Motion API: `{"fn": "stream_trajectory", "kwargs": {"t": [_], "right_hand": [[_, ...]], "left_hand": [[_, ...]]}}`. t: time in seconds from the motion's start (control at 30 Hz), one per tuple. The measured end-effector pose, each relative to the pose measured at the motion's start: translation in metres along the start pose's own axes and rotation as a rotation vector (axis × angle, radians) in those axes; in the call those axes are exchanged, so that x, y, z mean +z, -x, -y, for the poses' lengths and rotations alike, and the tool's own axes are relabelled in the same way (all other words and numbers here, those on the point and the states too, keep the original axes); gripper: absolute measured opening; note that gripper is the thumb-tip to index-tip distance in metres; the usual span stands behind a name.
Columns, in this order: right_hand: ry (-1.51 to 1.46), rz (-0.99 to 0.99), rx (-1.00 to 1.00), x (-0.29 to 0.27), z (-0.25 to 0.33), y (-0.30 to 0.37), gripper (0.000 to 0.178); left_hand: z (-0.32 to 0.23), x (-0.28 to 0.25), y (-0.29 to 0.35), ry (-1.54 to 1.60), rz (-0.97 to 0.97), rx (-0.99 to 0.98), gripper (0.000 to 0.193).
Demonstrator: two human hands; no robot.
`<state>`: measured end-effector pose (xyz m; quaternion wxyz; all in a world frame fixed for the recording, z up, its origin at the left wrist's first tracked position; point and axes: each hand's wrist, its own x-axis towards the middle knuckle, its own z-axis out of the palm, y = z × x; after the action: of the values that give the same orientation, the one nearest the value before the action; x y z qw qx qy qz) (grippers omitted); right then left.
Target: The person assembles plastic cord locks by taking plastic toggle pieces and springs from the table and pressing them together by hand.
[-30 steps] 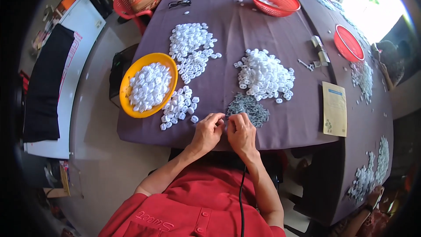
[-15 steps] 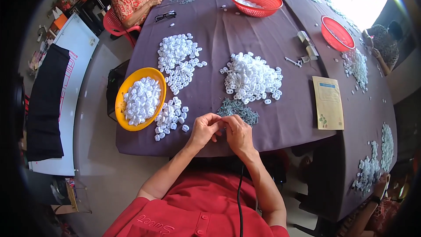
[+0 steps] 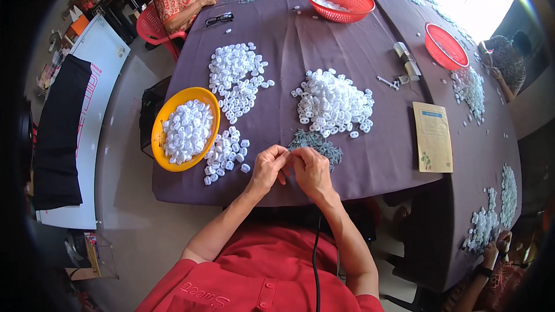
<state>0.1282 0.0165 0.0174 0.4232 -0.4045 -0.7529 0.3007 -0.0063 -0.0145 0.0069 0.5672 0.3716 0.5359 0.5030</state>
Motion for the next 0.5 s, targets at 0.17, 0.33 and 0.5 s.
{"fn": "stream_trajectory", "kwargs": {"t": [0.17,0.33,0.5], "right_hand": [[-0.008,0.042,0.05,0.0014,0.0017,-0.0021,0.003],[-0.089,0.006,0.15,0.0026,0.0067,0.0,0.005],[-0.085,0.01,0.201,0.0027,0.0101,0.0021,0.005]], "left_hand": [[0.0001,0.0012,-0.0032,0.013,-0.023,-0.007,0.02],[0.0,-0.0015,-0.004,0.067,-0.006,-0.064,0.02],[0.0002,-0.003,-0.0031,0.13,-0.004,-0.103,0.019]]}}
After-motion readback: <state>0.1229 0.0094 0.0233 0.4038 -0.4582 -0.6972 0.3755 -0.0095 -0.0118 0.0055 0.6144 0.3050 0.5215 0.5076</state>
